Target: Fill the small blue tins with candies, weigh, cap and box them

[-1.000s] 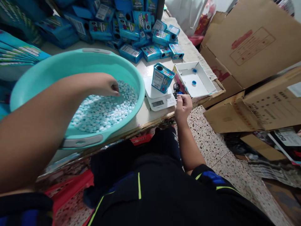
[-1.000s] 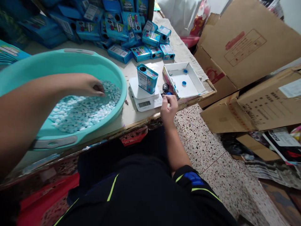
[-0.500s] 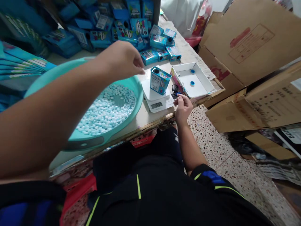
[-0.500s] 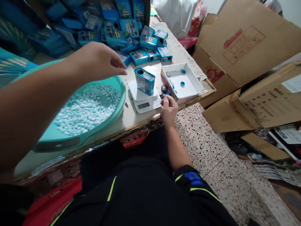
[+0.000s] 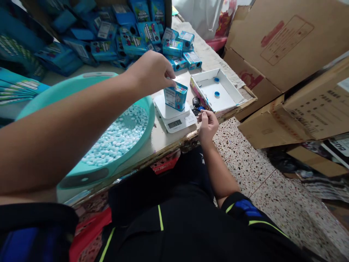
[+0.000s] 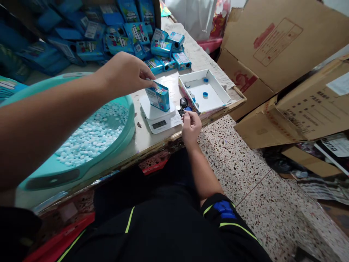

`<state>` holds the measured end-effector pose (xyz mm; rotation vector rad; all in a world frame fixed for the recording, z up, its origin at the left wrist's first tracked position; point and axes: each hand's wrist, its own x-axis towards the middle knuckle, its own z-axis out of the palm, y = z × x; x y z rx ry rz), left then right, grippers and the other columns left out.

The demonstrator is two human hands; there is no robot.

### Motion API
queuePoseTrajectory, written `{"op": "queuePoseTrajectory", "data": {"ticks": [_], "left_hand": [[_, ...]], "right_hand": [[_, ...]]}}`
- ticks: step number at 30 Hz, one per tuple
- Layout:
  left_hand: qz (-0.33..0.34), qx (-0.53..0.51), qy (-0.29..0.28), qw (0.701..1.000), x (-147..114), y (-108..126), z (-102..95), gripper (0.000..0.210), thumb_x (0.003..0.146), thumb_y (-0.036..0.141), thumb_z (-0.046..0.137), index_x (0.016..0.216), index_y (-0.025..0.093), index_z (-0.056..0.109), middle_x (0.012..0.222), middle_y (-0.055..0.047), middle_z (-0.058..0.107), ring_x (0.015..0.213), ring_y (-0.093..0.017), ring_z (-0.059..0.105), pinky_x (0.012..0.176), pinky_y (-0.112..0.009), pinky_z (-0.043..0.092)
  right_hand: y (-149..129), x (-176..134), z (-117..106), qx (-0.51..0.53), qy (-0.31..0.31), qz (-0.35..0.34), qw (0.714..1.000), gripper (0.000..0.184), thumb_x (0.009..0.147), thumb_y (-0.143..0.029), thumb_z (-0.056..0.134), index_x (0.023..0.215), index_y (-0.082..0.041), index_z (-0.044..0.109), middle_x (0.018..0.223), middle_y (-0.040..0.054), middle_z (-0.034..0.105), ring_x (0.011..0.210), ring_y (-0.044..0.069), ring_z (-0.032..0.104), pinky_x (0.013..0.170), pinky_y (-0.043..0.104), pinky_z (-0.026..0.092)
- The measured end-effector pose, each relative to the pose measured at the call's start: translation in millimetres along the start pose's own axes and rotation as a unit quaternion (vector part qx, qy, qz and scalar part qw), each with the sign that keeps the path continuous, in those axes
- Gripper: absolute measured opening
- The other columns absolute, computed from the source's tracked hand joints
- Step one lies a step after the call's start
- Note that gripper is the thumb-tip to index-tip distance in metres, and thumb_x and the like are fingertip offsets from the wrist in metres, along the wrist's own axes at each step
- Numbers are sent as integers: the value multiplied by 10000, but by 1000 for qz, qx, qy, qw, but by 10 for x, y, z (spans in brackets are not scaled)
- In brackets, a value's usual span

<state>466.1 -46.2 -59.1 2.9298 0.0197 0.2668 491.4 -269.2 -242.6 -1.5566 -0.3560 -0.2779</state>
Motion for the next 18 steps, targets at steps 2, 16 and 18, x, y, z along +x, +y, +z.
{"op": "queuePoseTrajectory", "data": {"ticks": [2,16,18], "left_hand": [[12,-12,7,1000,-24,-35,-1,292,867,376,699,1052,201,841,912,-62,809,728,-161,611,783,-324,504],[8,14,61,998,-96,19,-129,285,911,332,739,1053,101,826,893,-79,763,828,-223,712,827,-346,528],[11,44,52,998,-177,38,-237,327,925,358,687,1083,103,817,887,-58,731,943,-270,740,907,-387,539]], "right_hand": [[7,-10,-1,-12,-1,-8,1000,257,1008,-396,496,1003,-215,680,833,33,677,775,159,689,754,352,586],[-2,-3,-36,-85,-8,-118,989,230,1019,-326,489,952,-226,684,919,44,654,880,176,683,786,373,577],[8,3,-33,-90,0,-104,991,231,1020,-331,486,950,-225,679,943,53,645,887,178,675,764,367,569]]}}
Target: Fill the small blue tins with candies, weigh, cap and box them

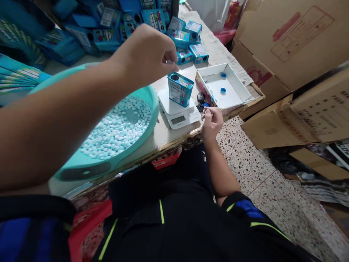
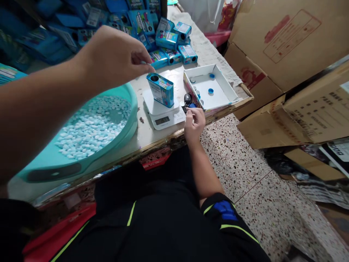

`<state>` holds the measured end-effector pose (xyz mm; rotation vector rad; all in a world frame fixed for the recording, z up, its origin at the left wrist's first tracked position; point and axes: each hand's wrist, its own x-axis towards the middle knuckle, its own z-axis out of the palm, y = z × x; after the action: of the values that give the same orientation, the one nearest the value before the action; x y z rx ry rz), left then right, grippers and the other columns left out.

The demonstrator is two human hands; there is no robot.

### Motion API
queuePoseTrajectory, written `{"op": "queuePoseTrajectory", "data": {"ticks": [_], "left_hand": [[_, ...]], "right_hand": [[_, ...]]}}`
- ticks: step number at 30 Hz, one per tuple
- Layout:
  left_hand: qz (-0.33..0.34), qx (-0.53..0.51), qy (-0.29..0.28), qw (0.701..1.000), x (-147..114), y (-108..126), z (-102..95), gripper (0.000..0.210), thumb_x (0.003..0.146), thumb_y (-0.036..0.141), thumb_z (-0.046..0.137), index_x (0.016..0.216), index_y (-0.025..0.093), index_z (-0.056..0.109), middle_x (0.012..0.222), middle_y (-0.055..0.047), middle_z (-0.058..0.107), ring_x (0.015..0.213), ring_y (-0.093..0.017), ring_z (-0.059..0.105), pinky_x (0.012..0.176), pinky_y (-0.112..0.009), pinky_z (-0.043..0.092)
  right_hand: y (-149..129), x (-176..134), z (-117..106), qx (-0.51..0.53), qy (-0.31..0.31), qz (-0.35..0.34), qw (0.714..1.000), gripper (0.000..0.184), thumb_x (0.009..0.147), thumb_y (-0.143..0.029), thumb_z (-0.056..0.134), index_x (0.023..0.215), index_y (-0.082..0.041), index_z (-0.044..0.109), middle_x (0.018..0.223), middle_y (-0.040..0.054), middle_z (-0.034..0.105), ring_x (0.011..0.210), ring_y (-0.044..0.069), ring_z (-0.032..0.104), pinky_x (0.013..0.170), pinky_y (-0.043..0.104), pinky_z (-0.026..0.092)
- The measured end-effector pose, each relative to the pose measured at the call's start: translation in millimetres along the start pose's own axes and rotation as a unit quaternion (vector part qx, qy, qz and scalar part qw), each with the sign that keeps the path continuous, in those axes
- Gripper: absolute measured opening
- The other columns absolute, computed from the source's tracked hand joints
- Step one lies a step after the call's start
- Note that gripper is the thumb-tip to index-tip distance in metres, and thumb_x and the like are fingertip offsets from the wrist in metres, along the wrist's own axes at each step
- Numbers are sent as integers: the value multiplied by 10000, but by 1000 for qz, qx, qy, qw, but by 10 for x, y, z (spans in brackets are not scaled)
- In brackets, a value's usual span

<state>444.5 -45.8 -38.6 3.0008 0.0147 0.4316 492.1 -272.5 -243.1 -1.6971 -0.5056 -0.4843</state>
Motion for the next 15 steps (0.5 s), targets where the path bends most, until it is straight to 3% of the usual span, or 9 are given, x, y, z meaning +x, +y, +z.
{"op": "queuePoseTrajectory", "data": {"ticks": [3,7,12,15], "left_hand": [[-26,23,-1,999,-156,-38,-221,456,934,479,600,1093,107,811,850,-23,641,1045,-339,737,978,-467,517],[-89,15,22,996,-275,-122,-383,656,930,642,499,1115,92,806,811,-17,583,985,-327,729,912,-463,496],[-84,-11,17,996,-132,-76,-228,506,908,522,653,1066,76,830,778,-41,603,959,-319,725,873,-418,497],[-49,12,-15,999,-23,2,-108,371,924,415,697,970,74,836,738,-57,626,855,-276,701,781,-366,475]], "right_hand": [[9,4,7,5,-10,3,1000,238,1023,-347,481,950,-229,675,971,59,638,914,182,663,791,380,566],[-5,9,6,23,-19,-6,1000,253,1039,-364,461,949,-230,656,949,55,626,914,183,656,796,383,554],[-78,21,-8,-14,-19,-24,999,250,1042,-337,445,926,-232,640,926,47,634,916,175,658,806,373,551],[-110,34,-23,-16,-32,-22,999,229,1034,-310,456,920,-232,638,931,43,646,913,173,655,831,377,549]]}}
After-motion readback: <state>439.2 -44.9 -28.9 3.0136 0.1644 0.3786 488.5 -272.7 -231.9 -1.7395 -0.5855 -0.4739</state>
